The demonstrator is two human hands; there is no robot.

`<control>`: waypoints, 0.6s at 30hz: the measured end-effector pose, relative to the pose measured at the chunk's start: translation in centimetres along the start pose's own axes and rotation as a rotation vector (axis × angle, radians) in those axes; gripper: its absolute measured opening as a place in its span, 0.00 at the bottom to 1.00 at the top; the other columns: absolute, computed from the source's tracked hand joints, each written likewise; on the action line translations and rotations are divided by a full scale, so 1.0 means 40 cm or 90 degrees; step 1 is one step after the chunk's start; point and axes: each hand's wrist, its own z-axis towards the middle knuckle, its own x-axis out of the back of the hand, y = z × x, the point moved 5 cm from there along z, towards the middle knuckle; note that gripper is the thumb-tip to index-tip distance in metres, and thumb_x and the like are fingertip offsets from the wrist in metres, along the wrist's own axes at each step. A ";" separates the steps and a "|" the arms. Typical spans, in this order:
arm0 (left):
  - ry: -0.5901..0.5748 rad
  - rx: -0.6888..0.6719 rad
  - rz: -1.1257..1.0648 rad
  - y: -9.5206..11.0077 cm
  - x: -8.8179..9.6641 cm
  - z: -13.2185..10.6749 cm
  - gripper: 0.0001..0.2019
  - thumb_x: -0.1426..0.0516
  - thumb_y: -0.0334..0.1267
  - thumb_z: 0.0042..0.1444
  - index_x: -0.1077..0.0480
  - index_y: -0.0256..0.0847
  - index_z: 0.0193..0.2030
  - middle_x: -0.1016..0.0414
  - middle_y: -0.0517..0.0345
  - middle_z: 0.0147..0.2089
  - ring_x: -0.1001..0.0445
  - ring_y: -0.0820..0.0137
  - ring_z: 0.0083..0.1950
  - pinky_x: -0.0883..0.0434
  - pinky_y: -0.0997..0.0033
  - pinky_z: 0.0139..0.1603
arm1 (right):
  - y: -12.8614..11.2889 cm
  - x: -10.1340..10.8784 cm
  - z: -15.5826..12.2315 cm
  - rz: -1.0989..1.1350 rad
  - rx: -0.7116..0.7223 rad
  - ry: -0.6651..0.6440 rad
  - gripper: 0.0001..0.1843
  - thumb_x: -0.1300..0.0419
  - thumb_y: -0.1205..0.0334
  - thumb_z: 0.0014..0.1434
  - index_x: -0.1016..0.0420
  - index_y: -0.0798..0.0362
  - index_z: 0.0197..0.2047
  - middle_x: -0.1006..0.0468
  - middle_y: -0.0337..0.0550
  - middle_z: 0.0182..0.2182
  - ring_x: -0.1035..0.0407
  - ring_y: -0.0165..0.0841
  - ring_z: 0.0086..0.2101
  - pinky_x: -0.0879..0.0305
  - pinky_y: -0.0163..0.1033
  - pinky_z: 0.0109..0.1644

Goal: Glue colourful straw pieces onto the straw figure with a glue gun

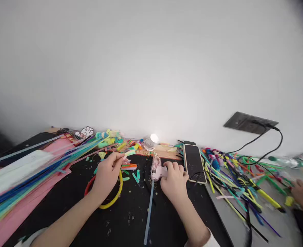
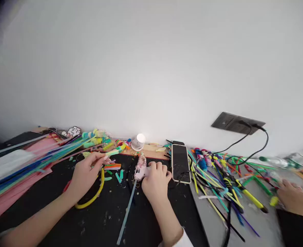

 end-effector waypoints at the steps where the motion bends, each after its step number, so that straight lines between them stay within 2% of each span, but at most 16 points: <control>1: 0.001 0.000 -0.005 0.002 0.001 0.000 0.16 0.49 0.51 0.62 0.27 0.44 0.37 0.15 0.52 0.35 0.31 0.65 0.20 0.37 0.67 0.22 | 0.001 0.005 0.002 0.024 0.002 0.018 0.24 0.44 0.76 0.47 0.25 0.53 0.48 0.25 0.52 0.46 0.34 0.51 0.49 0.40 0.59 0.53; 3: 0.005 -0.001 -0.014 0.004 0.003 0.000 0.15 0.49 0.51 0.61 0.27 0.44 0.36 0.15 0.52 0.35 0.26 0.63 0.24 0.35 0.67 0.23 | -0.002 0.014 0.004 0.081 0.032 0.040 0.22 0.44 0.75 0.50 0.26 0.52 0.49 0.25 0.52 0.48 0.34 0.50 0.50 0.39 0.56 0.53; 5: 0.011 0.000 -0.023 0.003 0.003 0.000 0.14 0.48 0.50 0.61 0.27 0.44 0.36 0.15 0.52 0.36 0.21 0.60 0.29 0.32 0.67 0.25 | -0.018 0.020 0.000 0.160 0.099 0.043 0.20 0.44 0.73 0.53 0.25 0.51 0.49 0.25 0.51 0.50 0.35 0.49 0.51 0.39 0.54 0.55; 9: 0.026 -0.013 -0.034 -0.002 0.001 -0.001 0.13 0.47 0.49 0.62 0.27 0.45 0.37 0.16 0.53 0.36 0.17 0.57 0.39 0.26 0.66 0.35 | -0.083 0.024 -0.030 0.267 0.280 -0.027 0.19 0.45 0.71 0.60 0.25 0.48 0.53 0.22 0.46 0.53 0.37 0.47 0.58 0.44 0.56 0.62; 11: 0.031 -0.022 -0.039 -0.003 -0.002 -0.001 0.12 0.47 0.49 0.61 0.28 0.45 0.36 0.16 0.53 0.36 0.17 0.57 0.40 0.24 0.65 0.38 | -0.120 0.019 -0.052 0.265 0.350 -0.094 0.24 0.45 0.70 0.61 0.29 0.46 0.60 0.24 0.44 0.59 0.42 0.49 0.63 0.52 0.61 0.67; 13: 0.031 -0.026 -0.046 -0.004 -0.004 0.000 0.12 0.47 0.48 0.61 0.28 0.44 0.36 0.16 0.53 0.36 0.17 0.58 0.40 0.23 0.65 0.39 | -0.153 0.015 -0.072 0.254 0.410 -0.156 0.27 0.45 0.68 0.64 0.33 0.43 0.65 0.28 0.41 0.65 0.49 0.51 0.68 0.64 0.70 0.70; 15: 0.027 -0.029 -0.052 -0.003 -0.006 0.000 0.11 0.47 0.47 0.61 0.29 0.44 0.36 0.16 0.53 0.36 0.17 0.58 0.40 0.22 0.64 0.40 | -0.179 0.009 -0.090 0.251 0.464 -0.213 0.25 0.45 0.65 0.67 0.33 0.41 0.65 0.31 0.38 0.67 0.55 0.53 0.71 0.74 0.74 0.70; 18: 0.026 -0.034 -0.052 -0.003 -0.008 0.001 0.11 0.48 0.46 0.61 0.29 0.44 0.36 0.16 0.53 0.35 0.17 0.58 0.39 0.22 0.64 0.40 | -0.195 -0.002 -0.098 0.261 0.493 -0.246 0.21 0.45 0.63 0.70 0.31 0.42 0.64 0.28 0.39 0.65 0.54 0.51 0.71 0.82 0.75 0.70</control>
